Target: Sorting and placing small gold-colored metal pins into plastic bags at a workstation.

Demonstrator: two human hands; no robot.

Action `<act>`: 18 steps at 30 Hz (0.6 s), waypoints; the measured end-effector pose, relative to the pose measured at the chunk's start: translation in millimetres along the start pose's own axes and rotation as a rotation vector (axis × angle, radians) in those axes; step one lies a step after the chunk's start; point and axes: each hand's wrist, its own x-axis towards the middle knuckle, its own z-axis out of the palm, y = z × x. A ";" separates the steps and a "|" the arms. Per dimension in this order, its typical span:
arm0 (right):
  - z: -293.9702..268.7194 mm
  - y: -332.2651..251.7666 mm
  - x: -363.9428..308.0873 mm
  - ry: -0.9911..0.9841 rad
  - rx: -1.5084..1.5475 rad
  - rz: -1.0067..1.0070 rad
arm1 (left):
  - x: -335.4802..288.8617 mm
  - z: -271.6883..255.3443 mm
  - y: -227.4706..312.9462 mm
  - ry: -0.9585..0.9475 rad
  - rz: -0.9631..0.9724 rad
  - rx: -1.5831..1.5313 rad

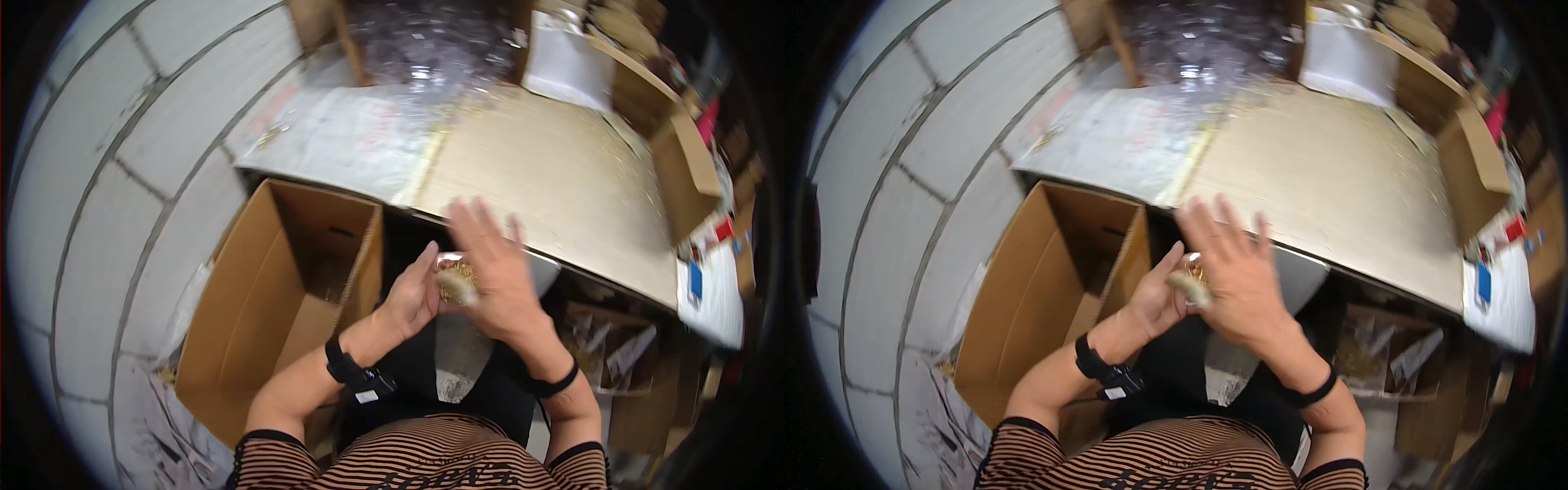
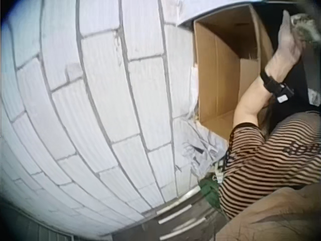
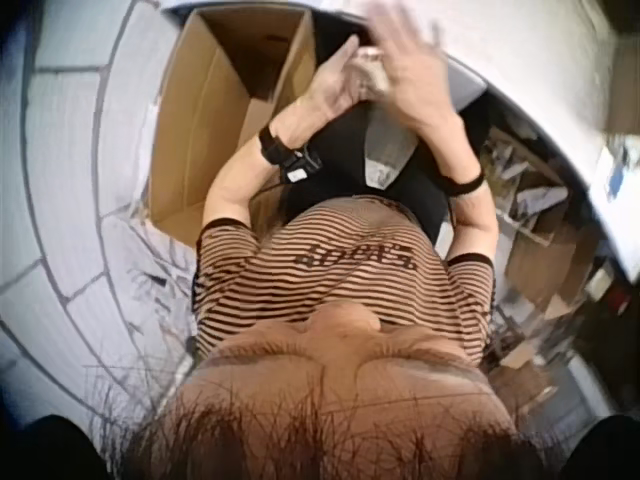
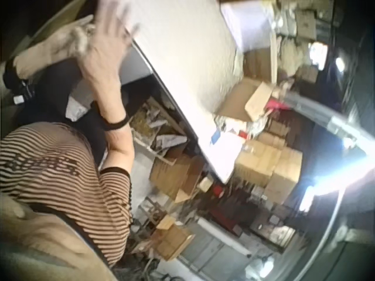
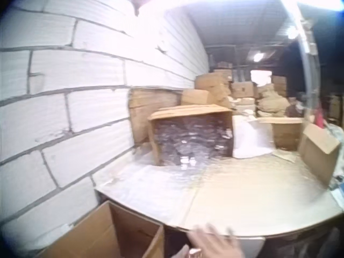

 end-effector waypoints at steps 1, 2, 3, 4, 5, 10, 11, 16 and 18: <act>-8.6 -1.3 4.6 0.103 0.065 0.002 | -3.8 -5.3 19.4 0.045 0.044 0.082; -15.7 -2.0 5.7 0.209 0.112 0.025 | -13.1 -14.8 41.1 0.061 0.135 0.133; -19.5 -1.6 8.7 0.238 0.160 0.079 | -28.5 -30.9 63.9 0.088 0.226 0.186; -20.0 8.2 6.9 0.299 0.130 0.086 | -40.0 -45.4 83.8 0.162 0.313 0.221; -11.5 21.7 0.9 0.330 0.073 0.175 | -55.4 -65.5 100.0 0.240 0.393 0.244; 10.0 134.4 -79.7 0.183 -0.156 0.638 | -124.0 -193.3 127.0 0.558 0.536 0.199; 14.5 148.4 -94.9 0.158 -0.130 0.713 | -132.5 -224.7 118.8 0.572 0.536 0.182; 46.4 183.0 -135.0 0.096 -0.298 0.641 | -138.8 -374.7 47.8 1.075 0.304 -0.007; 60.3 176.6 -130.0 0.114 -0.374 0.613 | -123.2 -424.7 19.8 1.299 0.193 -0.038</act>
